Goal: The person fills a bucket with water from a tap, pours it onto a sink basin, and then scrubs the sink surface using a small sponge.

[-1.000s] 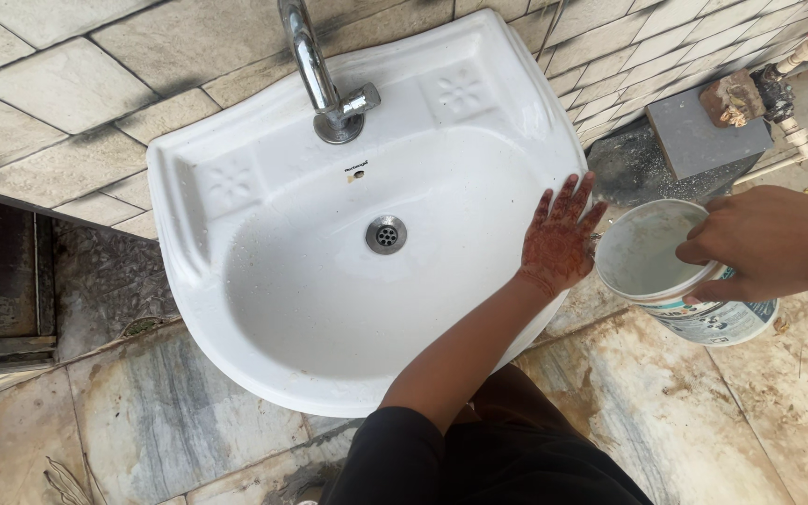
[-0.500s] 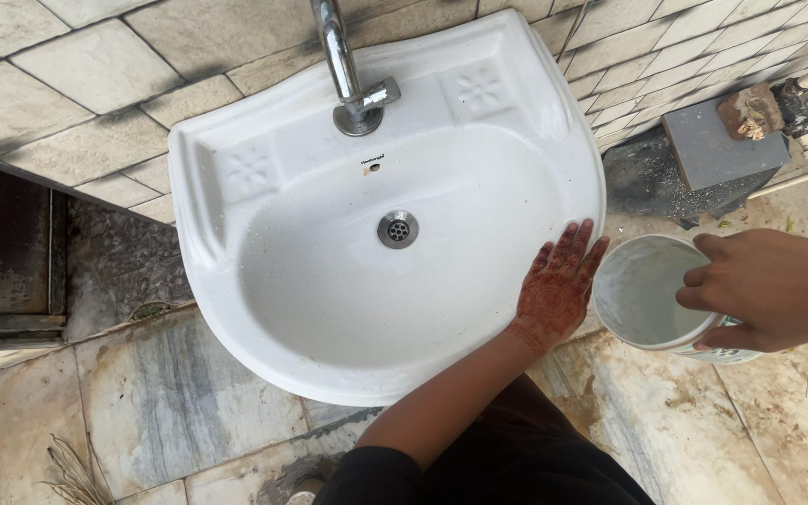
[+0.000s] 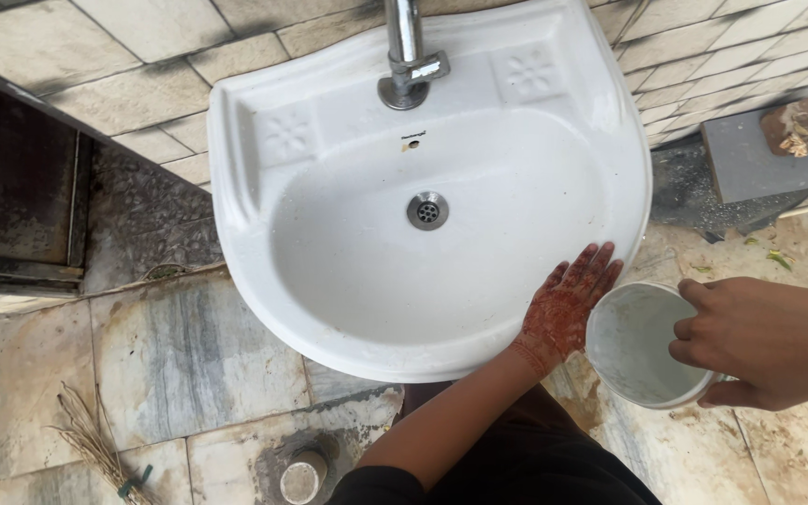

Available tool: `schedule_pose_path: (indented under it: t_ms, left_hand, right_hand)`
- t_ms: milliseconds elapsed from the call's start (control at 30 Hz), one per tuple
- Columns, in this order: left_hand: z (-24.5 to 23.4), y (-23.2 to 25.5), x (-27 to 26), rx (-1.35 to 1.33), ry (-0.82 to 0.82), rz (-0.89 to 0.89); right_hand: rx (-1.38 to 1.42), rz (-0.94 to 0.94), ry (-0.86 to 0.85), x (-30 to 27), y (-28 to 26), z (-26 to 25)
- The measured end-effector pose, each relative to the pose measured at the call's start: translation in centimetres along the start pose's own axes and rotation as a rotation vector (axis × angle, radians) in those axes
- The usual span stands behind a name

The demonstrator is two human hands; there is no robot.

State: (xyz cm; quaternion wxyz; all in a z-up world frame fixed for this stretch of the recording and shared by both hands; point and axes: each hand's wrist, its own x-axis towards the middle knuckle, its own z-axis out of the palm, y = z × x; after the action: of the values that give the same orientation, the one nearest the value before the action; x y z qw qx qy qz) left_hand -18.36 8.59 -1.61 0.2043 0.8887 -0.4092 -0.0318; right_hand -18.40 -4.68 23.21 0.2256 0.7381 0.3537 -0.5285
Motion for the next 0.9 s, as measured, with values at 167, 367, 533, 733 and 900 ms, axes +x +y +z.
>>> schedule_pose_path:
  t_ms: [167, 367, 533, 733, 900]
  left_hand:
    - [-1.4, -4.0, -6.9, 0.029, -0.023, 0.106]
    - [-3.0, -3.1, -6.3, 0.202, -0.048, 0.145]
    - [-3.5, -2.5, -4.7, -0.138, -0.082, 0.123]
    - [-4.5, -8.8, -16.0, 0.401, -0.057, 0.195]
    - [-5.3, -11.2, -19.4, 0.123, -0.289, 0.0]
  right_hand:
    - [-0.028, -0.076, -0.026, 0.0, -1.3, -1.9]
    - [-0.085, -0.129, -0.034, 0.4, -3.2, -3.8]
    - [-0.072, -0.139, -0.048, 0.8, -4.5, -5.9]
    - [-0.059, -0.162, -0.049, 0.9, -6.3, -9.0]
    - [-0.06, -0.253, 0.072, 0.7, -8.0, -11.3]
